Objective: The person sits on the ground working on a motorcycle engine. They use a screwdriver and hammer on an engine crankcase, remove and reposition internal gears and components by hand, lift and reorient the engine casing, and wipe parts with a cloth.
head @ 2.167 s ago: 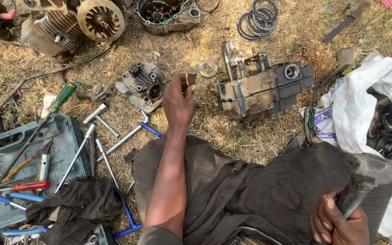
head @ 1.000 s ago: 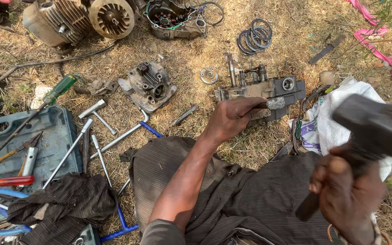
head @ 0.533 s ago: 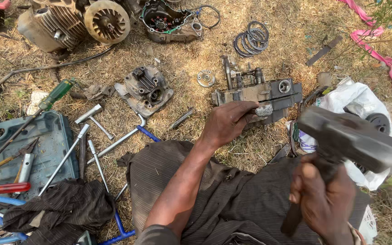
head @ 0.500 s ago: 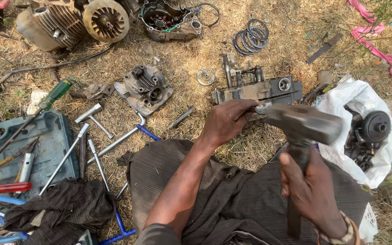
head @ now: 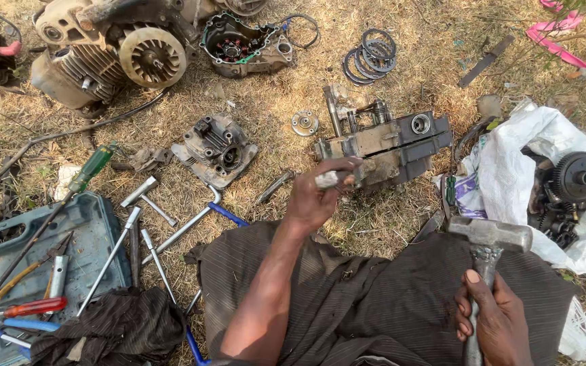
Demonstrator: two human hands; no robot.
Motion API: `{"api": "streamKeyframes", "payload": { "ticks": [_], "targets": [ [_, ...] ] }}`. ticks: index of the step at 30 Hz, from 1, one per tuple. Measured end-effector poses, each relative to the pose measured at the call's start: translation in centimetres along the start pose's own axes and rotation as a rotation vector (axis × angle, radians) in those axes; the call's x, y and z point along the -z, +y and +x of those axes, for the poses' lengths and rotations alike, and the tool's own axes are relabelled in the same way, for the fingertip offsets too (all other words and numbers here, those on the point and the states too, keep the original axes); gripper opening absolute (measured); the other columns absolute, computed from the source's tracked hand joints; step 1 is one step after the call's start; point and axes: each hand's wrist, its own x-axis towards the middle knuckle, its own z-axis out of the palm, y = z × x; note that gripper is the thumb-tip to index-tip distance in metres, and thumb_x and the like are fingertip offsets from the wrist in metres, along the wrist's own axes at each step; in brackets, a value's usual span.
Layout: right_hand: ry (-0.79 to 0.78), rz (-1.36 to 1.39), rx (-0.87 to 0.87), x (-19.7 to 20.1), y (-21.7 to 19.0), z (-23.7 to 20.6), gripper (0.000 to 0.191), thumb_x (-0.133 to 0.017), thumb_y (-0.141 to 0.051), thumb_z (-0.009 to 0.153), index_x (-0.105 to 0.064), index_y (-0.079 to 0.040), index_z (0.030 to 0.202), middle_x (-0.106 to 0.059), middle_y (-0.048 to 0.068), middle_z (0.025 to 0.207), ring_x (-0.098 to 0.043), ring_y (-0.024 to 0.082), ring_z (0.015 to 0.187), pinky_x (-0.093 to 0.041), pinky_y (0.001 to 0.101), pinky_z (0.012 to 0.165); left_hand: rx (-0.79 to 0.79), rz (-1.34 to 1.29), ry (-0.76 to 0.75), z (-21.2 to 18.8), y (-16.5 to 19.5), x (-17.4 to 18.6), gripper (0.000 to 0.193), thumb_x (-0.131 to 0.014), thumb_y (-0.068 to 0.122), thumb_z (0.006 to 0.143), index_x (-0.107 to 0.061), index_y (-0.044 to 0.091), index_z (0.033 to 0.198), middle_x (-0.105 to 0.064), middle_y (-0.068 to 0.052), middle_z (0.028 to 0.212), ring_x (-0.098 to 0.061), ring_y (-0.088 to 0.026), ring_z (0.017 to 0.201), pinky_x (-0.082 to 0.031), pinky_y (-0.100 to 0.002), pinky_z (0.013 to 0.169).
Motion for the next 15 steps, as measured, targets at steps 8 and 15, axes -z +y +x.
{"api": "streamKeyframes", "payload": {
  "ticks": [8, 15],
  "targets": [
    [-0.257, 0.291, -0.104, 5.8, 6.4, 4.7, 0.034, -0.048, -0.038, 0.104, -0.053, -0.004, 0.101, -0.042, 0.002, 0.059, -0.033, 0.009, 0.033, -0.034, 0.0264, 0.028, -0.106, -1.029, 0.283, 0.6, -5.0, 0.1, 0.01, -0.072, 0.013, 0.099, -0.069, 0.012, 0.109, -0.073, -0.009, 0.124, -0.065, -0.029, 0.134, -0.048, -0.046, 0.119],
    [-0.537, 0.614, -0.139, 6.2, 10.6, 9.4, 0.03, -0.049, -0.033, 0.106, -0.055, -0.004, 0.1, -0.046, 0.0, 0.059, -0.039, 0.005, 0.034, -0.038, 0.0223, 0.028, 0.008, -0.568, 0.596, -0.9, -3.9, -3.5, 0.013, -0.069, 0.016, 0.099, -0.064, 0.011, 0.11, -0.076, -0.01, 0.112, -0.073, -0.027, 0.116, -0.055, -0.041, 0.105]
  ]
}}
